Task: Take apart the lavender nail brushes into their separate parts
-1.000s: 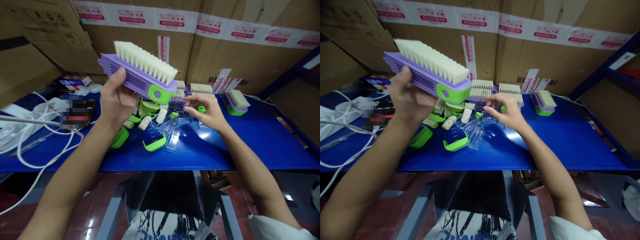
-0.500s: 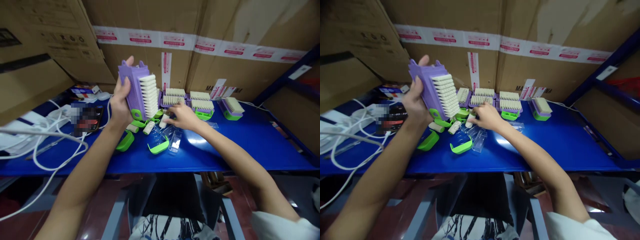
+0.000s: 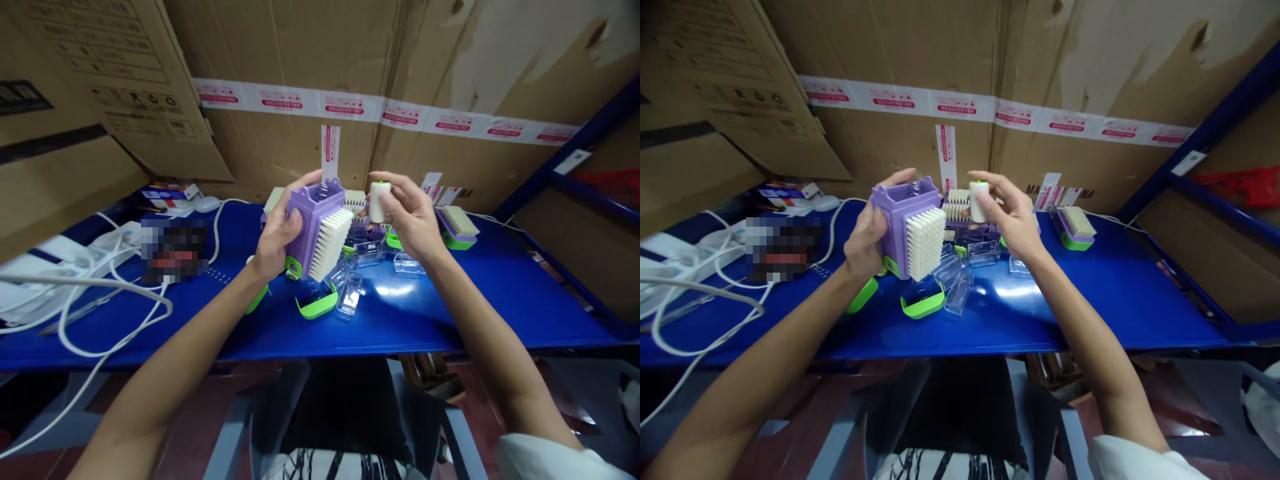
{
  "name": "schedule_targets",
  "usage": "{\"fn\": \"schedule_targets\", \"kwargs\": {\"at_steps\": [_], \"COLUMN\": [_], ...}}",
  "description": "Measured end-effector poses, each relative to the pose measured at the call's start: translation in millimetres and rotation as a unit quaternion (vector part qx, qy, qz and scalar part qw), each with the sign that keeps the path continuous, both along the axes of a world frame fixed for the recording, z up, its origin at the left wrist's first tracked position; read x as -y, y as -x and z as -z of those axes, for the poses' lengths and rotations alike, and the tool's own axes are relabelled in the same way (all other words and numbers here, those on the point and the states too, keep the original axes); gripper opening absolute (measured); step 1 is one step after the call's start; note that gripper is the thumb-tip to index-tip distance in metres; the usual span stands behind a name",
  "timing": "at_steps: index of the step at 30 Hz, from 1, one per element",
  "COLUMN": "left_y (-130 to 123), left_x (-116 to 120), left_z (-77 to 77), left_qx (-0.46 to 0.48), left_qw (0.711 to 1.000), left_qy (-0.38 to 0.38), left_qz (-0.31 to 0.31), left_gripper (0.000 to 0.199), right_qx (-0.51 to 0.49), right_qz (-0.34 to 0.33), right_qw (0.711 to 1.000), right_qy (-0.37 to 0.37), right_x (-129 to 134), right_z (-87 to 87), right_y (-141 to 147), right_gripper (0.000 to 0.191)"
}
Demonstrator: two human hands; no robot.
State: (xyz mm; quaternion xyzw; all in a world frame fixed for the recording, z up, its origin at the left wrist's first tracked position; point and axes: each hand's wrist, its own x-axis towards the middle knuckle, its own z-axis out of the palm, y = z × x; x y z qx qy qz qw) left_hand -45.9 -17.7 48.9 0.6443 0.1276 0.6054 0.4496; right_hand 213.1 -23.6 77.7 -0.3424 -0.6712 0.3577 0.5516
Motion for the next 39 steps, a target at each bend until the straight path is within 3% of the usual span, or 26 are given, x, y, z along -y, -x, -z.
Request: {"fn": "schedule_targets", "kwargs": {"at_steps": [4,8,12,18,23,30,39], "left_y": [1,1,2,-2,-3,-5,-5], "left_x": [3,8,19,35,37,38,26], "left_z": [0.7,2.0,-1.9,-15.1,-19.6,-20.1,-2.9], "left_qx": [-0.077,-0.099,-0.113,-0.175,-0.212,-0.209,-0.207], "left_qw": [0.978,0.951,0.917,0.895,0.878,0.898,0.932], "left_qy": [0.134,0.208,0.268,0.313,0.370,0.367,0.263], "left_qz": [0.141,0.206,0.272,0.266,0.215,0.122,0.136], "left_gripper": [0.070,0.070,0.066,0.065,0.060,0.053,0.058], "right_qx": [-0.008,0.004,0.001,0.057,0.082,0.126,0.186], "right_qz": [0.047,0.025,-0.008,-0.130,-0.193,-0.157,-0.099], "right_qw": [0.998,0.998,0.994,0.985,0.975,0.971,0.964], "right_qy": [-0.047,-0.065,-0.106,-0.097,-0.078,-0.126,-0.163], "right_x": [21,33,35,34,35,36,41], "right_z": [2.7,-0.9,-4.4,-1.9,-3.1,-5.9,-15.1], "right_y": [-4,-3,-1,-4,-9,-13,-19], "right_gripper": [0.062,0.063,0.048,0.046,0.043,0.040,0.036]}}
